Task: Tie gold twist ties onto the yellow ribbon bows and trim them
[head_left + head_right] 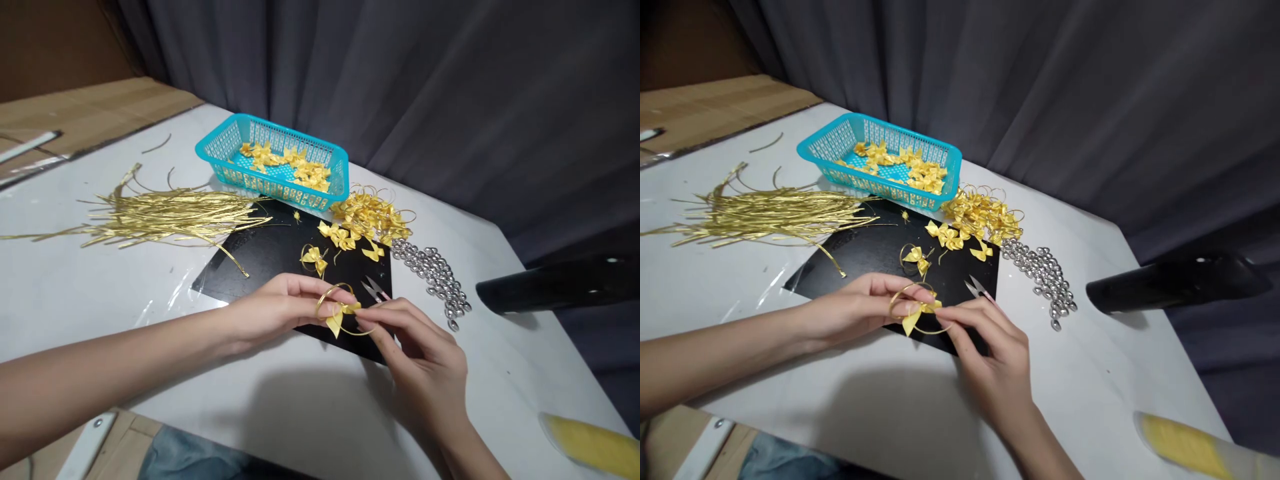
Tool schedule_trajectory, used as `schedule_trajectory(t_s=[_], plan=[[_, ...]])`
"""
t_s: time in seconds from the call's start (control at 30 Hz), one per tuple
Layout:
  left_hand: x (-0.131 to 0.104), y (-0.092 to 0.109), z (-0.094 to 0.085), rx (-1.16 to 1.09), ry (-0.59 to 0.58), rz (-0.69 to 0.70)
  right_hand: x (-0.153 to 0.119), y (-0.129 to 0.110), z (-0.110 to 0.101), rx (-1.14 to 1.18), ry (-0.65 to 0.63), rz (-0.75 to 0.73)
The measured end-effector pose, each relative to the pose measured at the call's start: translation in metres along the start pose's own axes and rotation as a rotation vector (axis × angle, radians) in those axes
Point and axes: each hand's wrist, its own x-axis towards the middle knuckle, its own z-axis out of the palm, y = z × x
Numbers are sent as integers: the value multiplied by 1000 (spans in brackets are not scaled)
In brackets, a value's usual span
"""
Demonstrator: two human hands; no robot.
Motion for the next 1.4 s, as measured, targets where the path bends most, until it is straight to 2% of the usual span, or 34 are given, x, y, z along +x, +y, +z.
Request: schedule_trajectory(t_s=[0.2, 0.33, 0.43, 0.53, 0.63, 0.73, 0.83, 0.97, 1.17, 1.4], plan=[[2, -5, 1, 2, 17, -31, -2, 1, 4, 34, -16, 13], [2, -4, 1, 73, 46, 2, -3, 5, -4, 111, -110, 33], [-1, -2, 4, 299, 101, 68, -4, 6, -11, 173, -120, 22], [-3, -5, 7, 576, 183, 195, -4, 5, -12, 183, -134, 14], [-5, -11, 8, 698, 193, 307, -2, 3, -8, 113, -161, -7], [-6, -14, 7, 717, 178, 335, 1, 2, -2, -7, -142, -36], [-7, -15, 7, 726, 163, 340, 2, 4, 1, -83, -180, -44], [-7, -15, 8, 733, 143, 323, 1, 6, 3, -61, -195, -61], [-4, -18, 7, 624, 122, 253, 2, 2, 5, -32, -186, -117], [-3, -24, 3, 651, 125, 219, -2, -3, 2, 140, -35, 47]])
